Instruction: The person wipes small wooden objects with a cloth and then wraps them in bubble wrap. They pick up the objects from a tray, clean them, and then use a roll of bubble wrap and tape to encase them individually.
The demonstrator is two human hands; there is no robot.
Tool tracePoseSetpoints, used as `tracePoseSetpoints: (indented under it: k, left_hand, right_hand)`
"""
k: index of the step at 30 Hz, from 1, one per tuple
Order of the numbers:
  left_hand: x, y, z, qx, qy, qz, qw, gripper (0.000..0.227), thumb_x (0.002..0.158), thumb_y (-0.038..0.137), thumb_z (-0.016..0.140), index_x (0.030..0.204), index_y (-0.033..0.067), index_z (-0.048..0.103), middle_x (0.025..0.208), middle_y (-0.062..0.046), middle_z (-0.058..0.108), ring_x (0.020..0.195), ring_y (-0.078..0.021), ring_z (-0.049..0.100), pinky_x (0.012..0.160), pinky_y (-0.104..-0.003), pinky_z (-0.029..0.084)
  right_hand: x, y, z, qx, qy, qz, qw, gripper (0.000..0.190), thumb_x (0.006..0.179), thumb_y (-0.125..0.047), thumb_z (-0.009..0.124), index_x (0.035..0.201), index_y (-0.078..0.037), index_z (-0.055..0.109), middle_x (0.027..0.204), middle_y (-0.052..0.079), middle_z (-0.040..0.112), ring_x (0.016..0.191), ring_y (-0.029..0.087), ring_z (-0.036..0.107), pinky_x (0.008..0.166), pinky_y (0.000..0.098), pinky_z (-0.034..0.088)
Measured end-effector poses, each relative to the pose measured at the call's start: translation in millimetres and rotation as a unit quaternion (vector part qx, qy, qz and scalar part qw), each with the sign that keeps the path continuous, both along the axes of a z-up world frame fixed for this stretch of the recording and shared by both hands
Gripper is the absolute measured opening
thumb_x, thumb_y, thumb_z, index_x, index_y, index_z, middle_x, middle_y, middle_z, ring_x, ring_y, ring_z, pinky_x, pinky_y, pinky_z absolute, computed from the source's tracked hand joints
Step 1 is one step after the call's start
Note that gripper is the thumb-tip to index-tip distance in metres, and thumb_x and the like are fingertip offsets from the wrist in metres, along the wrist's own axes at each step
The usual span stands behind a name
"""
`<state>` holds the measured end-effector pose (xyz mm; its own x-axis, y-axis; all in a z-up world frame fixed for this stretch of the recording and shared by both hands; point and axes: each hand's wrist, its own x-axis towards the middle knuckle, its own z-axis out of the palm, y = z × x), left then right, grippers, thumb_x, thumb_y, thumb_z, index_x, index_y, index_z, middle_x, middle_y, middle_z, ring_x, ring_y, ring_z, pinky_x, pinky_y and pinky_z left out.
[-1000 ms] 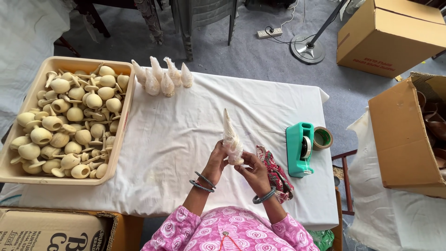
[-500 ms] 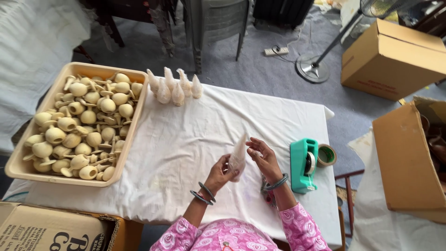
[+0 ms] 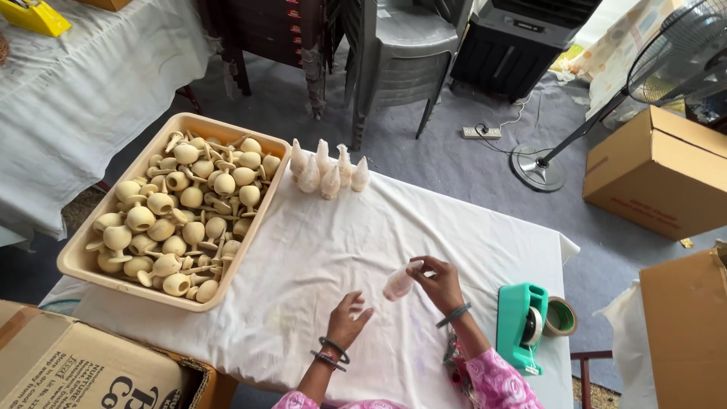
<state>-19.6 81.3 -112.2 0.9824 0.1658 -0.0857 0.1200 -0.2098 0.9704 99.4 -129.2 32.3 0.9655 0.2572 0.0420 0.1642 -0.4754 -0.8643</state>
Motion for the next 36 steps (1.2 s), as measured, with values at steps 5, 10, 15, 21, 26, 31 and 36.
tracePoseSetpoints:
  k: [5,10,15,21,26,31,36]
  left_hand:
    - [-17.5,23.6,-75.9,-0.077,0.166,0.05,0.982,0.041,0.087,0.03,0.08,0.117,0.0051,0.068,0.093,-0.007,0.078,0.073,-0.0162,0.076,0.062,-0.029,0.059]
    - [-28.7,32.7,-95.7,-0.156,0.299,0.034,0.941,0.029,0.093,0.031,0.075,0.102,0.0031,0.071,0.081,-0.008,0.078,0.062,-0.0136,0.073,0.048,-0.025,0.054]
    - [-27.0,41.3,-84.4,-0.232,0.325,0.04,0.916,0.021,0.099,0.024,0.063,0.1,0.0042,0.07,0.077,-0.007,0.08,0.063,-0.0149,0.077,0.049,-0.026,0.055]
    - [-29.3,41.4,-78.9,-0.238,0.33,0.018,0.913,0.019,0.1,0.019,0.057,0.101,0.0042,0.069,0.078,-0.007,0.08,0.064,-0.0141,0.078,0.05,-0.025,0.058]
    - [-25.7,44.3,-73.0,-0.246,0.338,0.011,0.908,0.018,0.102,0.018,0.056,0.102,0.003,0.067,0.079,-0.008,0.079,0.064,-0.0144,0.078,0.049,-0.024,0.057]
    - [-23.7,45.3,-69.1,-0.257,0.356,0.006,0.898,0.018,0.103,0.017,0.056,0.103,0.0023,0.066,0.079,-0.008,0.078,0.064,-0.0153,0.077,0.049,-0.025,0.058]
    - [-23.4,48.3,-61.9,-0.253,0.358,-0.002,0.899,0.017,0.103,0.016,0.055,0.103,0.0026,0.066,0.08,-0.008,0.078,0.065,-0.015,0.078,0.05,-0.024,0.059]
  right_hand:
    - [59.4,28.8,-11.0,-0.004,-0.034,-0.021,0.999,0.03,0.084,-0.015,0.081,0.113,-0.006,0.077,0.101,0.007,0.077,0.088,0.015,0.075,0.073,0.0282,0.065]
    - [123.9,81.2,-17.5,-0.014,-0.062,-0.012,0.998,0.027,0.087,-0.015,0.081,0.111,-0.005,0.078,0.104,0.009,0.074,0.091,0.016,0.076,0.073,0.0302,0.064]
    - [185.1,133.4,-45.0,-0.058,-0.09,0.034,0.994,0.03,0.085,-0.016,0.082,0.113,-0.007,0.078,0.103,0.008,0.075,0.088,0.018,0.075,0.077,0.0295,0.064]
    - [236.9,165.7,-68.5,-0.093,-0.132,0.041,0.986,0.029,0.084,-0.012,0.083,0.111,-0.006,0.077,0.1,0.011,0.078,0.087,0.02,0.078,0.074,0.0332,0.062]
    - [246.9,177.9,-60.4,-0.11,-0.124,0.057,0.985,0.029,0.083,-0.01,0.082,0.112,-0.007,0.077,0.103,0.012,0.078,0.091,0.021,0.078,0.08,0.0322,0.062]
    - [250.8,184.2,-59.6,-0.141,-0.124,0.078,0.979,0.028,0.085,-0.01,0.08,0.112,-0.008,0.077,0.104,0.012,0.079,0.092,0.022,0.077,0.08,0.0331,0.062]
    - [260.0,186.3,-74.3,-0.164,-0.143,0.103,0.97,0.027,0.085,-0.01,0.079,0.112,-0.008,0.078,0.105,0.013,0.079,0.093,0.024,0.077,0.081,0.0352,0.061]
